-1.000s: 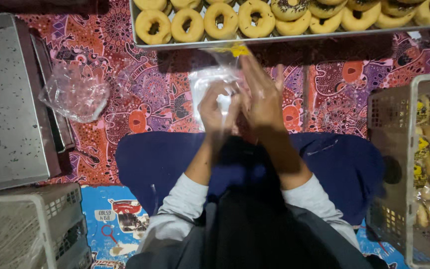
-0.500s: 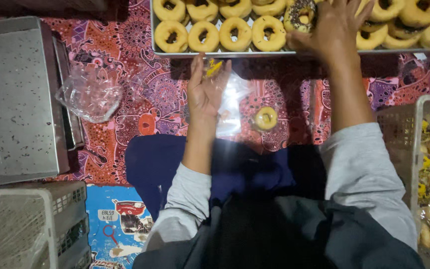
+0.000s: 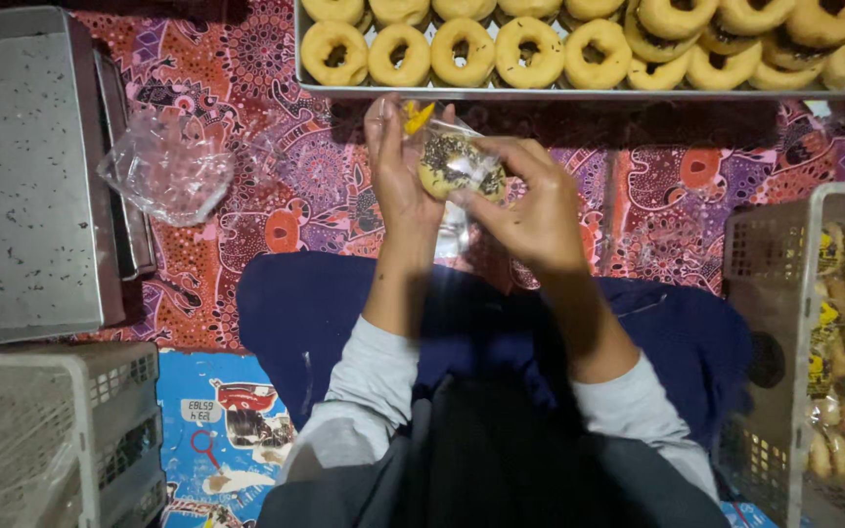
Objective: The person sits on the floor and repeatedly picks donuts from a metal tray, places them into small clear plastic bags, and sets the filled bags into a white plastic crate. The person handles the donuts and bags by hand throughout the clip.
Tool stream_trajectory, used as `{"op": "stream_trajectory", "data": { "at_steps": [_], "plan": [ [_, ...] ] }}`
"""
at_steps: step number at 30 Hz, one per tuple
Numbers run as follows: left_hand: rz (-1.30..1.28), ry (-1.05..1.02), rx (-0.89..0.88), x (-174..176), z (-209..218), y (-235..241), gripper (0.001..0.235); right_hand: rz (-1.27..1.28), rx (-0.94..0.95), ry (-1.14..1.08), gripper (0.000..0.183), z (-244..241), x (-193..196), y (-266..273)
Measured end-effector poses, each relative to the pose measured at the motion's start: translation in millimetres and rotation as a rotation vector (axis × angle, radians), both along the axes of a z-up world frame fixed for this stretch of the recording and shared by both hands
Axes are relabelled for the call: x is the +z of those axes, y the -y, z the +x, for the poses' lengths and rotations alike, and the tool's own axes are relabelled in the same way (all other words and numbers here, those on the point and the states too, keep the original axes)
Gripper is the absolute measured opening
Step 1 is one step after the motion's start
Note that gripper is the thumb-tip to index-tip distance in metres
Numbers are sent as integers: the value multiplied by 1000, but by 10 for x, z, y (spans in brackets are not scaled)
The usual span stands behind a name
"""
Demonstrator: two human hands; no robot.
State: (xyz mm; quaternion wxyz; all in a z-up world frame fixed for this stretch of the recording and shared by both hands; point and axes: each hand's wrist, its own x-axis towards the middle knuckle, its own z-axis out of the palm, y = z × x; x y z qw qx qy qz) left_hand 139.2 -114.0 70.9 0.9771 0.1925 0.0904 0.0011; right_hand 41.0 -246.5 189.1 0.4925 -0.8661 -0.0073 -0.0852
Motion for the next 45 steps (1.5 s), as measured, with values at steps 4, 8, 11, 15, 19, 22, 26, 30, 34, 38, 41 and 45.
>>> {"op": "stream_trajectory", "data": {
  "at_steps": [4,8,11,15,19,22,26,30,34,38,41,45],
  "plan": [
    [-139,172,-169,137,-184,38,52,-214,-110,196,58,28,26,-337],
    [149,105,-303,318,-512,239,63,-179,-185,315,58,159,-75,-427],
    [586,245,-199,507,-874,74,62,-53,-151,192,61,199,-207,-333],
    [1678,857,405,621,-1000,-548,78,9,192,216,62,121,-269,-196],
    [1724,749,294,573,-1225,-1048,34,-73,264,-383,51,-39,-231,-443],
    [1570,476,300,519,-1534,-1394,15,-124,381,-67,39,-133,-213,-779],
    [1188,-28,212,400,-1847,-1713,17,-282,486,448,19,-450,-228,-1229],
    [991,-123,171,251,-1872,-1886,17,-551,671,191,24,-541,-280,-1572],
    [1012,-121,104,189,-1856,-1944,20,-217,554,482,18,-474,-364,-1629],
    [1393,-70,-8,186,-1895,-1931,23,-102,611,452,27,-263,-470,-1612],
    [1557,18,-1,235,-1974,-1878,20,-135,443,75,30,-14,-480,-1489],
    [1049,-134,316,437,-1894,-1786,22,-309,315,-519,27,20,-418,-1273]
  ]
}}
